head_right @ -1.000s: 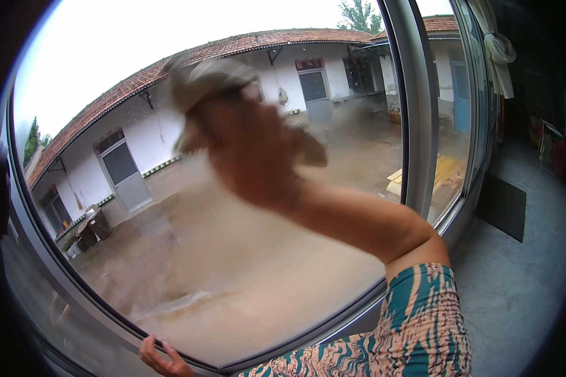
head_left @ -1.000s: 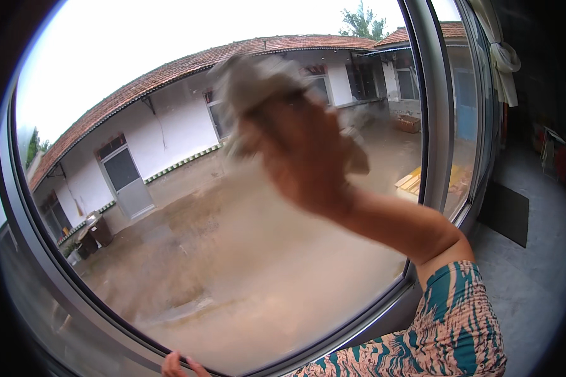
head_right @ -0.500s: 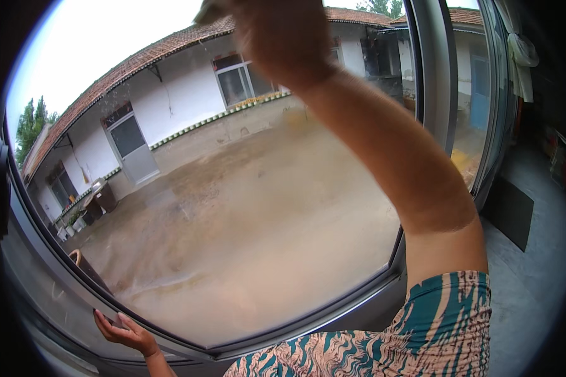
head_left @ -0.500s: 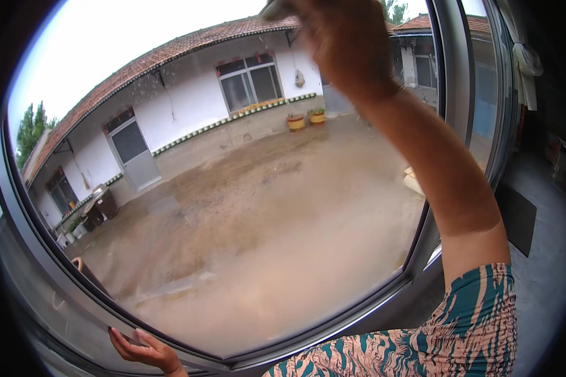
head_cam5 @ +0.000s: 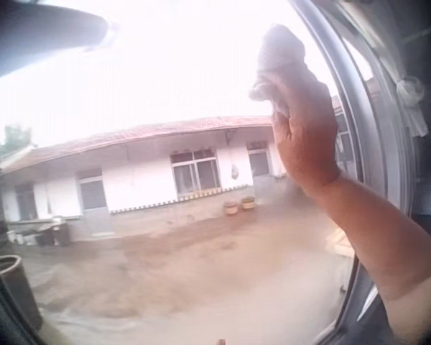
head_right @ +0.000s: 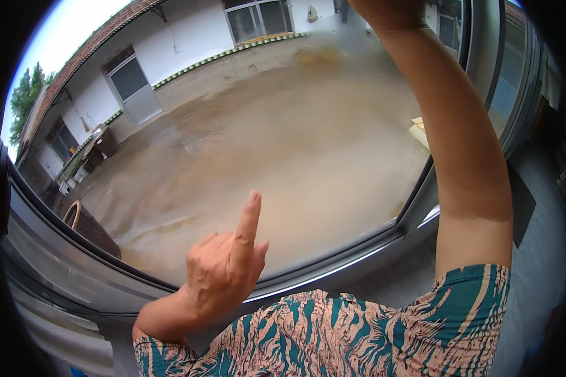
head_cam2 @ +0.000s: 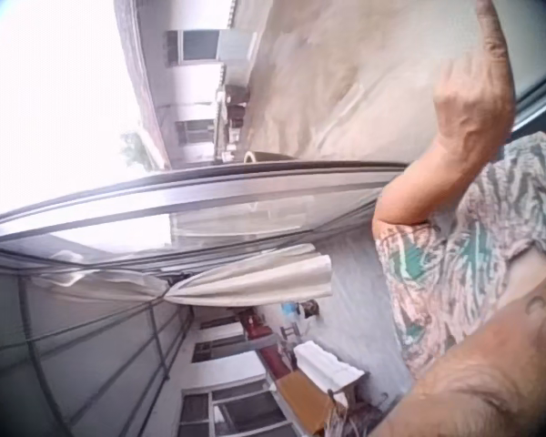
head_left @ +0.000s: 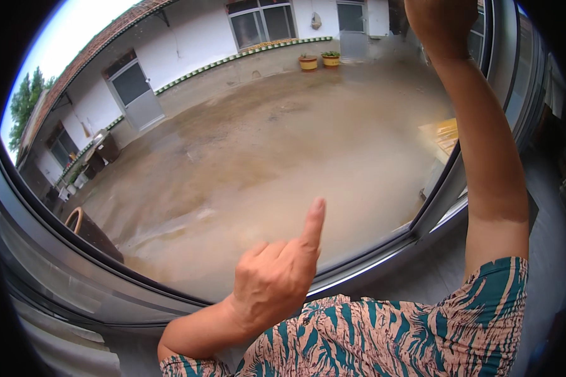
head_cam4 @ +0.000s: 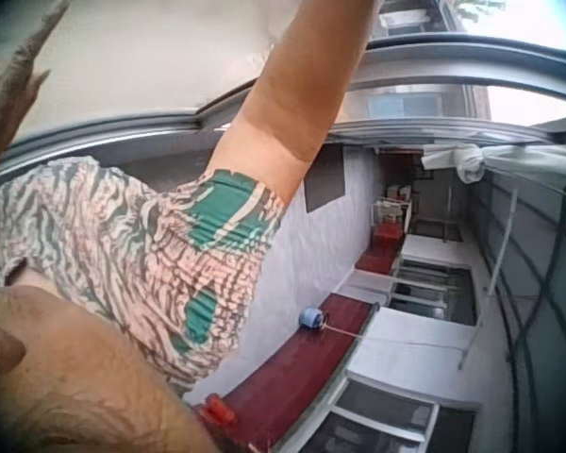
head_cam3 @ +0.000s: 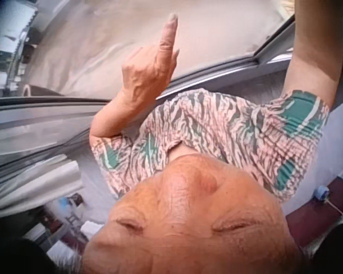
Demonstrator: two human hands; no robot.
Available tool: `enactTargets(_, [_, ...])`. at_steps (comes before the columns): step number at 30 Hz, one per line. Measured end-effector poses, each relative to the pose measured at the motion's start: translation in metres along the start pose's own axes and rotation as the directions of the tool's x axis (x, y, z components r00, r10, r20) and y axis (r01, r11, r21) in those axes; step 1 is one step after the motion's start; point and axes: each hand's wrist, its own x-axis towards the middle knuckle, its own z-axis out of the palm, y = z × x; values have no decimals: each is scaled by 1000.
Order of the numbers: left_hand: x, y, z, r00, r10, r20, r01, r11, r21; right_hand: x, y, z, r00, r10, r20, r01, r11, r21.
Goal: The person wipes the glass panes of a large window or sliding door with a cloth, handling the cloth by hand to rub different sections of the glass.
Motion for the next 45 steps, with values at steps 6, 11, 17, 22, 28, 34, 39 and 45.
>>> enactTargets(6, [61,-25,3,999,5,-50,20,880,475,-5,-21,12,998,67,19,-68,992,108])
enactTargets(11, [23,-32,7,982,16,189,-122,819,561,18,-50,-9,799,491,348,-601,624,499])
enactTargets(17, [-3,-19,-27,977,28,209,-71,977,202,-3,-18,13,989,141,47,-147,967,208])
enactTargets(22, [-17,-24,-26,996,-60,72,60,998,8,-5,-32,-5,951,283,128,-303,934,190])
enactTargets(28, [-40,-22,-8,744,-647,170,468,323,-823,-37,-50,-32,959,177,220,-207,971,121])
enactTargets(34, [-3,-51,-43,554,-727,406,233,-333,-914,-64,-96,-79,737,301,605,-406,913,40])
enactTargets(39, [12,-54,-55,556,-723,410,255,-321,-912,-74,-157,-111,588,408,698,-688,706,167])
enactTargets(45, [-4,-44,-53,649,-650,396,268,-293,-918,-54,-168,-131,602,66,796,-598,698,395])
